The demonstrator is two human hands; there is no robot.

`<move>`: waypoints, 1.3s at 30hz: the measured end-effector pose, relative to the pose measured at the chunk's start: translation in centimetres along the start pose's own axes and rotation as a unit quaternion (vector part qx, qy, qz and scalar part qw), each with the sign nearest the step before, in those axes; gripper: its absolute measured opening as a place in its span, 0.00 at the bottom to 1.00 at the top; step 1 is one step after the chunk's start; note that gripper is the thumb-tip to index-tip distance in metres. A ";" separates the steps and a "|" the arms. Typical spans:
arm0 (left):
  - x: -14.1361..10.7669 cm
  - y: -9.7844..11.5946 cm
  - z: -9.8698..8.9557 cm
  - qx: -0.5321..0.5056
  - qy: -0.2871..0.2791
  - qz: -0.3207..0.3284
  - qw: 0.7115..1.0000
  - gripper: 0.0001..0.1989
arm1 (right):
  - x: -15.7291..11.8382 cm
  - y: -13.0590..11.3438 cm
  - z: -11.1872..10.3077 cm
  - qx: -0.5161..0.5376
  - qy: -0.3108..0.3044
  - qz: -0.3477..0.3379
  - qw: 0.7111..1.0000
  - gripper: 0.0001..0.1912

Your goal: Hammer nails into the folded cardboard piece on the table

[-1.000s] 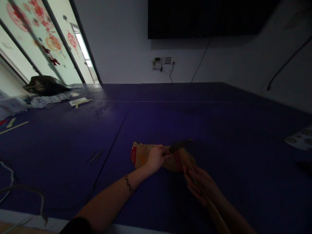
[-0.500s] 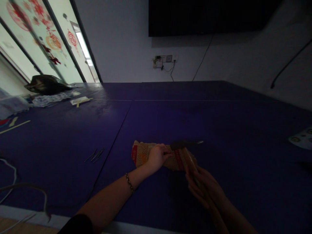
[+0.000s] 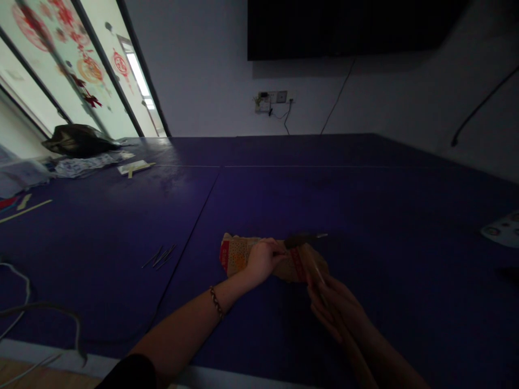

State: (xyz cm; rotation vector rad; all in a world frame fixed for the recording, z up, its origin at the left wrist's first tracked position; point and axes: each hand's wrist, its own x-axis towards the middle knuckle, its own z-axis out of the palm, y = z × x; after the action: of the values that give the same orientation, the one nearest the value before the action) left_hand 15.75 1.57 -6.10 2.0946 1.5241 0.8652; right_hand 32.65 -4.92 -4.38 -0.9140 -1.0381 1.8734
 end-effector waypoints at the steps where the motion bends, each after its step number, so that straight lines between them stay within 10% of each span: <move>1: 0.0 0.0 0.0 -0.001 0.000 0.002 1.000 0.02 | -0.1 0.0 0.0 -0.003 0.003 -0.005 1.000 0.17; 39: 0.2 0.3 -0.2 -0.037 0.008 -0.024 0.999 0.01 | 0.0 0.6 -0.3 0.022 -0.011 -0.007 1.000 0.17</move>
State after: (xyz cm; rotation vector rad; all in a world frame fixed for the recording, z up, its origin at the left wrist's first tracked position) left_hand 15.81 1.68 -5.71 1.9957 1.5204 0.9092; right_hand 32.73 -5.01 -5.05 -0.8595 -1.0115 1.8908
